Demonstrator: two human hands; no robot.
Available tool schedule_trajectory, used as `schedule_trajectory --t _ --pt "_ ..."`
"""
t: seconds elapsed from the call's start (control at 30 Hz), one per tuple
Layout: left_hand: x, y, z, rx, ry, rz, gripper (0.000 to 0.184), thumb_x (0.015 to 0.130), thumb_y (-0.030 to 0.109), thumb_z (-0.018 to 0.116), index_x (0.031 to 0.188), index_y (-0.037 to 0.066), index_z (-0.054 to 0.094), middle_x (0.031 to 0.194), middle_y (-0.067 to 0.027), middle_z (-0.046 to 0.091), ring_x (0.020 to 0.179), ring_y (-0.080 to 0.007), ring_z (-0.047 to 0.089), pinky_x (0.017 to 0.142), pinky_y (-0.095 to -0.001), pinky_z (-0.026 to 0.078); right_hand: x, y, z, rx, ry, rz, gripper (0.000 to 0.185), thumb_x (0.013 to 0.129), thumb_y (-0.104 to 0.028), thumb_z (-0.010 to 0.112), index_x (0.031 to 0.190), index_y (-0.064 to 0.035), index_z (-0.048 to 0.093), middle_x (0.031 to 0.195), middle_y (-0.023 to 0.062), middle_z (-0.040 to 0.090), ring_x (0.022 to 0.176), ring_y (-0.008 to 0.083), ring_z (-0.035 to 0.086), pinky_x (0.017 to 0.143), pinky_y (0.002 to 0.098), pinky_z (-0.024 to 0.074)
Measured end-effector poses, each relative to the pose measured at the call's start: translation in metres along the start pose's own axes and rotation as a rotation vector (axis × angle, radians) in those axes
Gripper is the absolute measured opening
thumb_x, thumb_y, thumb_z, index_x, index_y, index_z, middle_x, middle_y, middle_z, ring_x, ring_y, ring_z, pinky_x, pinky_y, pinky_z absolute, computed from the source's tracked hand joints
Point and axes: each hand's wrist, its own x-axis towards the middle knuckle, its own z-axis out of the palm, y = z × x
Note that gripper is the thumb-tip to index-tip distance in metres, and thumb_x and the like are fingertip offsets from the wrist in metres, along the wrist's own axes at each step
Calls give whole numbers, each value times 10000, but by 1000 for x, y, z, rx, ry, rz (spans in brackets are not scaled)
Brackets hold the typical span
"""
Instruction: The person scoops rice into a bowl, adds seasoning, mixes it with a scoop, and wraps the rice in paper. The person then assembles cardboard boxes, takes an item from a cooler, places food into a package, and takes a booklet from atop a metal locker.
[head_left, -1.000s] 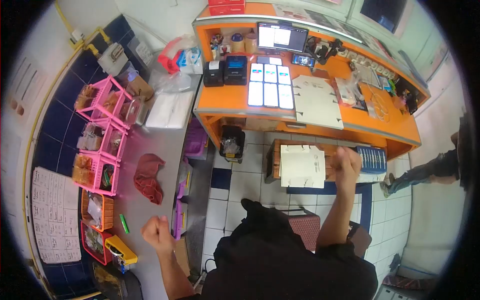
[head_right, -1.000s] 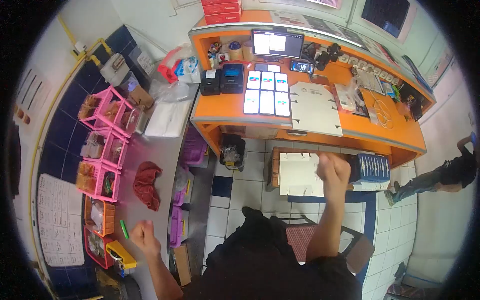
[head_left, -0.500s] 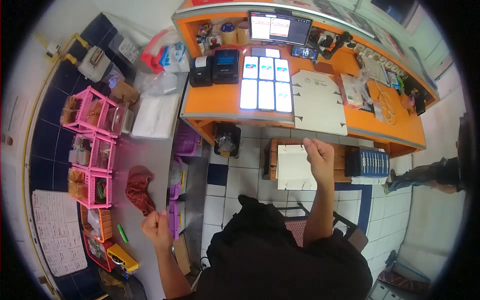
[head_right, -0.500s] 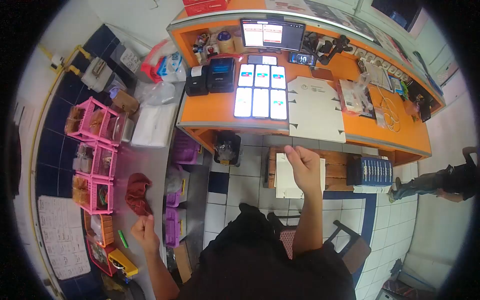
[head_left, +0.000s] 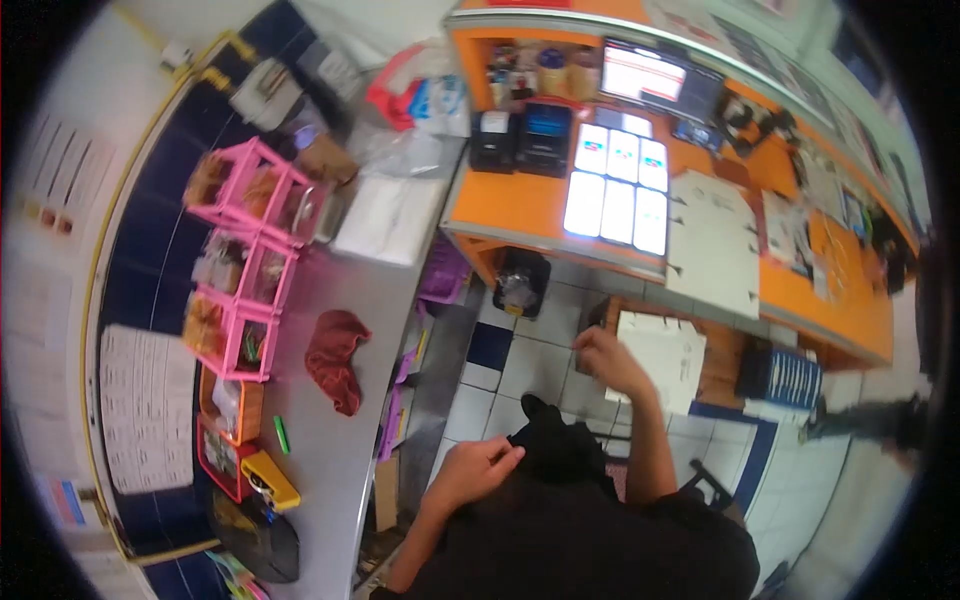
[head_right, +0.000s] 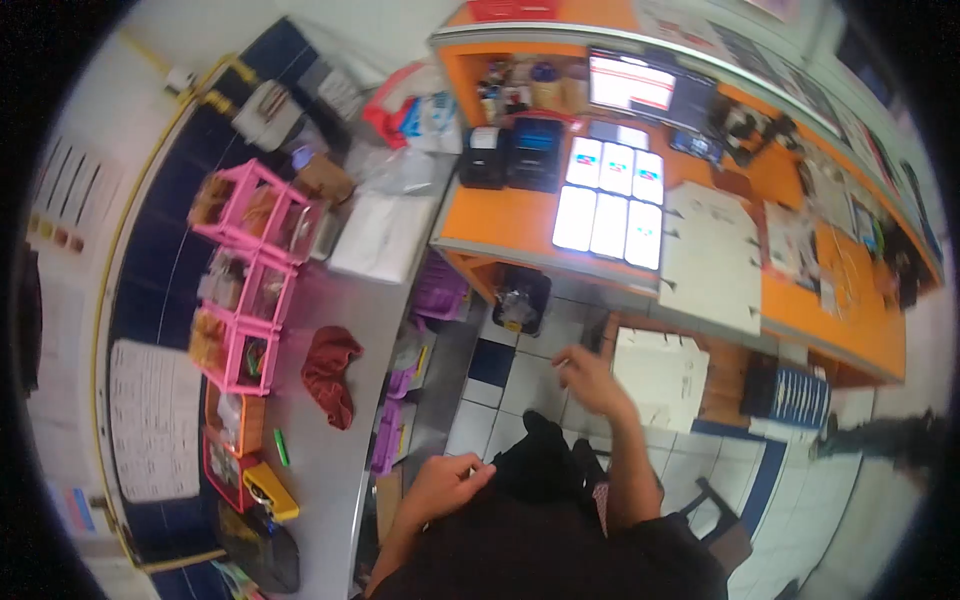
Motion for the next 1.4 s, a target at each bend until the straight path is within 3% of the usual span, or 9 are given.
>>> schedule_trajectory --t 0.3,0.37,0.47,0.57,0.67,1.0,1.23,1.3,1.4 --pt "-157 -64 -29 -34 491 -546 250 980 316 603 1018 87 695 877 -132 707 806 -319 686 704 -407 524 89 -84 257 -228 -825 -323 338 948 -328 645 1164 -68 627 897 115 701 832 226 673 773 376 526" --pt "-202 -53 -25 -112 659 -606 207 977 250 626 1045 66 692 898 -121 707 785 -288 686 691 -369 528 99 -108 340 -433 -748 -346 579 928 -478 667 1320 -72 539 1156 196 695 1082 345 678 915 436 519" --pt "-268 -54 6 -261 852 -617 210 974 234 632 1070 54 683 884 -121 708 779 -284 692 702 -362 532 104 -142 457 -722 -292 -522 981 833 -648 658 1570 -118 286 1585 333 240 1492 490 193 1140 727 117" --pt "-349 -64 65 -421 1007 -782 230 982 229 623 1115 50 677 881 -131 714 795 -293 698 730 -373 543 140 -130 525 -813 -460 -421 997 822 -786 539 1569 -163 324 1564 295 331 1487 444 241 1165 600 248" --pt "-437 -71 129 -587 1181 -1005 255 992 251 606 1135 53 681 914 -148 726 839 -302 706 759 -392 549 135 -91 568 -998 -193 -660 705 842 -565 673 1401 -154 551 1333 212 595 1215 410 575 971 544 485" --pt "-665 -143 168 -332 1410 -1142 290 993 314 595 1120 66 675 967 -155 709 891 -336 696 766 -424 541 -201 -66 688 -939 -393 -785 548 890 -507 638 1321 -168 646 1253 225 641 1158 446 604 944 511 500" --pt "-746 -168 165 -277 1386 -700 306 1002 340 581 1119 67 656 937 -158 677 877 -366 676 756 -450 539 -336 -112 828 -131 -931 -97 612 937 -366 649 1440 -45 514 1479 197 474 1354 357 470 1096 441 403" --pt "-784 -177 170 -276 1372 -687 309 1003 343 579 1123 68 654 935 -157 675 874 -371 674 753 -454 538 -374 -121 884 -299 -899 -768 543 930 -280 691 1395 -42 543 1477 165 469 1356 327 459 1086 428 415" --pt "-849 -194 195 -400 1421 -741 306 1003 329 589 1133 60 659 928 -153 678 856 -349 681 747 -430 544 -491 -168 937 -81 -1047 -874 349 961 -191 675 1265 -30 619 1293 138 590 1184 233 586 999 359 473"
